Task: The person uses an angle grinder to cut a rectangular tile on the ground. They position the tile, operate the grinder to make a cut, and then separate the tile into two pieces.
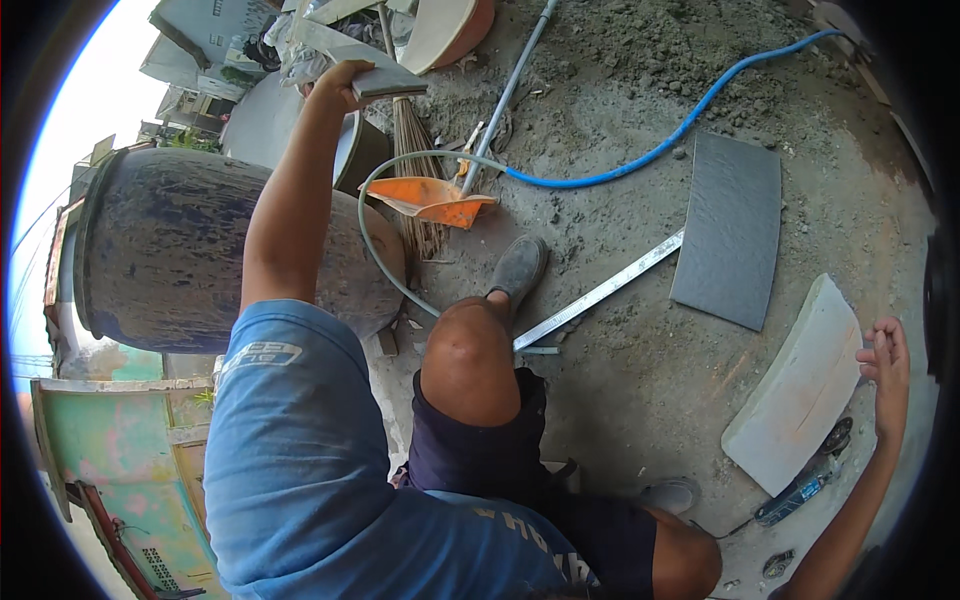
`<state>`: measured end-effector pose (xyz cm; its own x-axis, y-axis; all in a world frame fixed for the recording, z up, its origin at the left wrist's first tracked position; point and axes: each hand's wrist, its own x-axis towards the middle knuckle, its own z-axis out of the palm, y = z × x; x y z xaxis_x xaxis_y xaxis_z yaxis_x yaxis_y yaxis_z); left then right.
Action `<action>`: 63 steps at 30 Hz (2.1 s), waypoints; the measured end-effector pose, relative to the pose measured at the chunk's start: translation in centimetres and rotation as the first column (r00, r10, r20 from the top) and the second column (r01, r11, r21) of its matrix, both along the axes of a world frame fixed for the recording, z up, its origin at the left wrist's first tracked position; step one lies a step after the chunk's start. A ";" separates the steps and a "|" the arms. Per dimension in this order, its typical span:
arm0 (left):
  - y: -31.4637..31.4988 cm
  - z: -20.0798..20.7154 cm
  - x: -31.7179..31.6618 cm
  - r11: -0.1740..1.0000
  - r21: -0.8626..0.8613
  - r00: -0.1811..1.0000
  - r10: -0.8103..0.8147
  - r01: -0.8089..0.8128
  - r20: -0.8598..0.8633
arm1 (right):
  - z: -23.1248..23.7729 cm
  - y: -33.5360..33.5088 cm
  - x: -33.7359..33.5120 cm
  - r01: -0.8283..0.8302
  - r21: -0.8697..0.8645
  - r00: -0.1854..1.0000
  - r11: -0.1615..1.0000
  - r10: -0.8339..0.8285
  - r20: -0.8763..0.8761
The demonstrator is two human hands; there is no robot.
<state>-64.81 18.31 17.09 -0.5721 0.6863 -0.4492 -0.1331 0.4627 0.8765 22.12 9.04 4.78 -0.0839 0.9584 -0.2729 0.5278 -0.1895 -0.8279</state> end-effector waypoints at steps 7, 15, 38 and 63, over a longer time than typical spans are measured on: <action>-1.7 -5.1 -19.4 0.955 -0.173 0.961 0.211 -0.242 -0.178 | 1.2 6.5 -12.9 -0.090 -0.128 0.995 0.988 0.096 0.040; -4.1 -12.2 -41.4 0.857 -0.311 0.823 0.203 -0.412 -0.531 | 0.5 14.4 -22.8 0.046 -0.200 0.959 0.979 0.013 0.283; -6.5 -33.8 -59.1 0.786 -0.181 0.732 0.429 -0.591 -0.529 | -4.5 25.3 -39.2 -0.250 -0.455 0.833 0.855 0.429 0.348; -8.5 -35.1 -54.3 0.443 -0.896 0.902 -0.373 -0.030 -0.215 | -10.7 23.0 -36.8 -0.324 -0.395 0.799 0.860 0.472 0.373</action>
